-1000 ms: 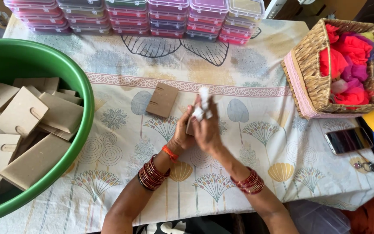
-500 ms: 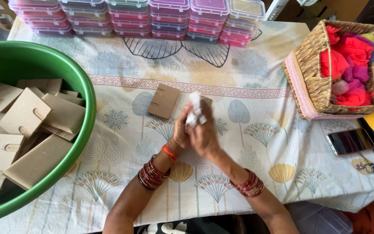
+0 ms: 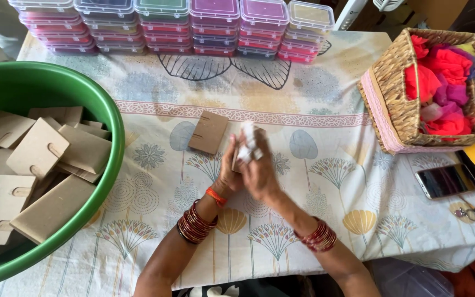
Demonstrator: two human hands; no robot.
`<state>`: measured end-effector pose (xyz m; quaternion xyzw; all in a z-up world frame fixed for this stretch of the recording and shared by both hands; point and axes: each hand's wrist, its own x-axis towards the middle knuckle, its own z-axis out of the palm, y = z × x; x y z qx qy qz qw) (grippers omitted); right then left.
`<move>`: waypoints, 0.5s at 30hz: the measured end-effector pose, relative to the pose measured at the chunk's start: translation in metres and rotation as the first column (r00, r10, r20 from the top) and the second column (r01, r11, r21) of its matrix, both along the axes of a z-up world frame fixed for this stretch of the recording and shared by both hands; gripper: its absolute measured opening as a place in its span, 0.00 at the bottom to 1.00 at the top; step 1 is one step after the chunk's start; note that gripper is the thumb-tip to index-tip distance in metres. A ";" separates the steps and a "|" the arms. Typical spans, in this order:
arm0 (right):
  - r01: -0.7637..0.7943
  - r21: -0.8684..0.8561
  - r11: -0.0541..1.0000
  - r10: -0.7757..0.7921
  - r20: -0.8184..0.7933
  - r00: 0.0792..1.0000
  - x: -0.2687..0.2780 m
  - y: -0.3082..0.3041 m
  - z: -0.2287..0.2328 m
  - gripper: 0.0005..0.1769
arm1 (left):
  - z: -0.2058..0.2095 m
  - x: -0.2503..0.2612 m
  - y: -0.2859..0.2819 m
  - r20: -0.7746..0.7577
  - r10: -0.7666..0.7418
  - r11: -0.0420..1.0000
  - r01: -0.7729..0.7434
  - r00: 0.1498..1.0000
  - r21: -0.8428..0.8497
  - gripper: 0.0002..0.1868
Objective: Cleaning, unfolding, and prepping small cardboard boxes and pink net fabric.
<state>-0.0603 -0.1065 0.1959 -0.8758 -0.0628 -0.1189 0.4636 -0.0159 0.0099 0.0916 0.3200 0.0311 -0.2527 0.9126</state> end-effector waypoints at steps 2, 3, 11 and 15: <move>-0.243 -0.310 0.919 0.336 0.297 0.894 -0.021 0.020 0.011 0.28 | -0.122 0.046 0.005 0.478 -0.001 0.810 0.281 0.879 -0.515 0.37; -0.246 -0.305 0.920 0.337 0.300 0.892 -0.017 0.019 0.007 0.28 | -0.131 0.049 -0.003 0.479 -0.001 0.814 0.279 0.878 -0.510 0.37; 0.074 -0.237 0.969 0.019 0.368 0.930 0.030 -0.046 -0.008 0.35 | 0.029 -0.016 -0.015 0.066 -0.238 0.970 0.241 0.969 -0.041 0.44; 0.020 -0.133 0.991 0.013 0.246 0.969 -0.001 0.001 -0.009 0.35 | 0.035 -0.011 0.003 0.025 -0.044 0.998 0.043 0.999 0.052 0.42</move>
